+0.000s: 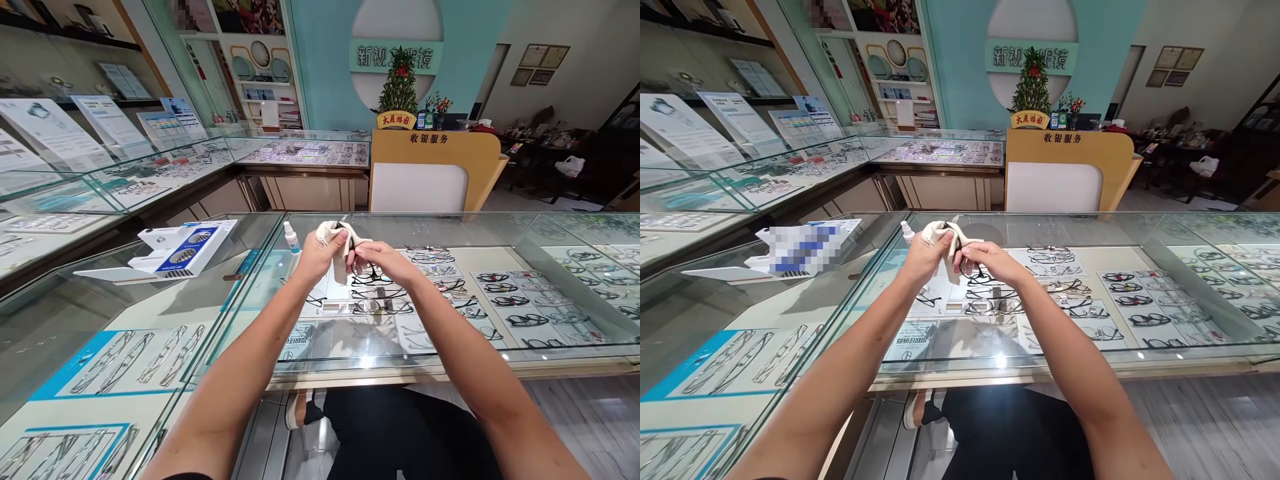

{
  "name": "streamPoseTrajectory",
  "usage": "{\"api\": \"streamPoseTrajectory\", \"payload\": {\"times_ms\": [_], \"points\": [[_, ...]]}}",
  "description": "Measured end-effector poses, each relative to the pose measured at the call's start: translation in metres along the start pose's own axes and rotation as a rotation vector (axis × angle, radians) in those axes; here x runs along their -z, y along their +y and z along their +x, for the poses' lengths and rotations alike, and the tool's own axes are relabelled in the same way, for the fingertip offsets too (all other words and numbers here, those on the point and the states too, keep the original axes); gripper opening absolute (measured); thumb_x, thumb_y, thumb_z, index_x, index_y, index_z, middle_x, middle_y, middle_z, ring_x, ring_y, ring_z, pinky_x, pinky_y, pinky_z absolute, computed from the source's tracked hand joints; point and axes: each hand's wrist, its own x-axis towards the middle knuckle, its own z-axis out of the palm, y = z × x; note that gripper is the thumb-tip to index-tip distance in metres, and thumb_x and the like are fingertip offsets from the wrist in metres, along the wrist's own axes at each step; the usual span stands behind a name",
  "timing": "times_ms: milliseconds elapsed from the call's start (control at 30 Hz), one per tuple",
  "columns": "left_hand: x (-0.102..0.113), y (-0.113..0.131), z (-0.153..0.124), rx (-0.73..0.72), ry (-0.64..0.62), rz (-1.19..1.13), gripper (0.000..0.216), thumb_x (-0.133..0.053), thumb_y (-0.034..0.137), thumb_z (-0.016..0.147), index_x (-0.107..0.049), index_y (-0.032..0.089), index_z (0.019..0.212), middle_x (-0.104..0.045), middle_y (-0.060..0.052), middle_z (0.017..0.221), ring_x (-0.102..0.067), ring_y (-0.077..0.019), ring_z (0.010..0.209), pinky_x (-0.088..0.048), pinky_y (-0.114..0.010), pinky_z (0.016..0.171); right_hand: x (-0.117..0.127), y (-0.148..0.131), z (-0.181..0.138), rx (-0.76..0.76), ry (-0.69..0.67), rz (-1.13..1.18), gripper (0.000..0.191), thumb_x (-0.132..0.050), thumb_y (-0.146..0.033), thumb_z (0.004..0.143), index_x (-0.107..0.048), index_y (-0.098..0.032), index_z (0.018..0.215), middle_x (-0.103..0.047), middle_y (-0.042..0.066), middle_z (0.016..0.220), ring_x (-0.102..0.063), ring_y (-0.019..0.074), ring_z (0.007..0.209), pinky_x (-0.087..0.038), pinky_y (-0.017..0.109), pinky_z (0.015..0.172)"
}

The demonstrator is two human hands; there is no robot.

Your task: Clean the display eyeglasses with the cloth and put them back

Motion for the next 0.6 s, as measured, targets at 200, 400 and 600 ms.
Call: {"api": "streamPoseTrajectory", "payload": {"times_ms": [200, 400, 600], "points": [[0.004, 0.0, 0.005, 0.074, -0.055, -0.114, 0.064, -0.09, 0.079, 0.081, -0.07, 0.018, 0.076, -0.067, -0.003, 0.059, -0.061, -0.0166, 0.05, -0.054, -0.031, 0.053, -0.002, -0.007, -0.002, 0.025, 0.027, -0.014, 0.056, -0.075, -0.073, 0.095, -0.082, -0.018, 0.092, -0.079, 0.007, 0.093, -0.06, 0.018, 0.081, -0.047, 0.033, 0.082], [0.01, 0.001, 0.012, 0.04, 0.059, -0.259, 0.061, -0.098, 0.07, 0.077, -0.078, 0.016, 0.098, -0.078, -0.005, 0.082, -0.072, -0.0197, 0.075, -0.06, -0.032, 0.073, 0.011, -0.009, -0.006, 0.093, 0.144, 0.016, 0.048, -0.072, -0.066, 0.101, -0.084, -0.02, 0.098, -0.077, 0.007, 0.097, -0.056, 0.0184, 0.081, -0.043, 0.033, 0.077], [0.01, -0.007, 0.008, 0.134, -0.034, -0.152, 0.065, -0.097, 0.072, 0.077, -0.08, 0.013, 0.101, -0.081, -0.008, 0.094, -0.073, -0.0208, 0.089, -0.056, -0.03, 0.083, 0.021, -0.002, -0.006, 0.233, 0.418, -0.08, 0.046, -0.071, -0.068, 0.102, -0.086, -0.025, 0.106, -0.064, 0.006, 0.117, -0.055, 0.02, 0.099, -0.048, 0.031, 0.089]]}}
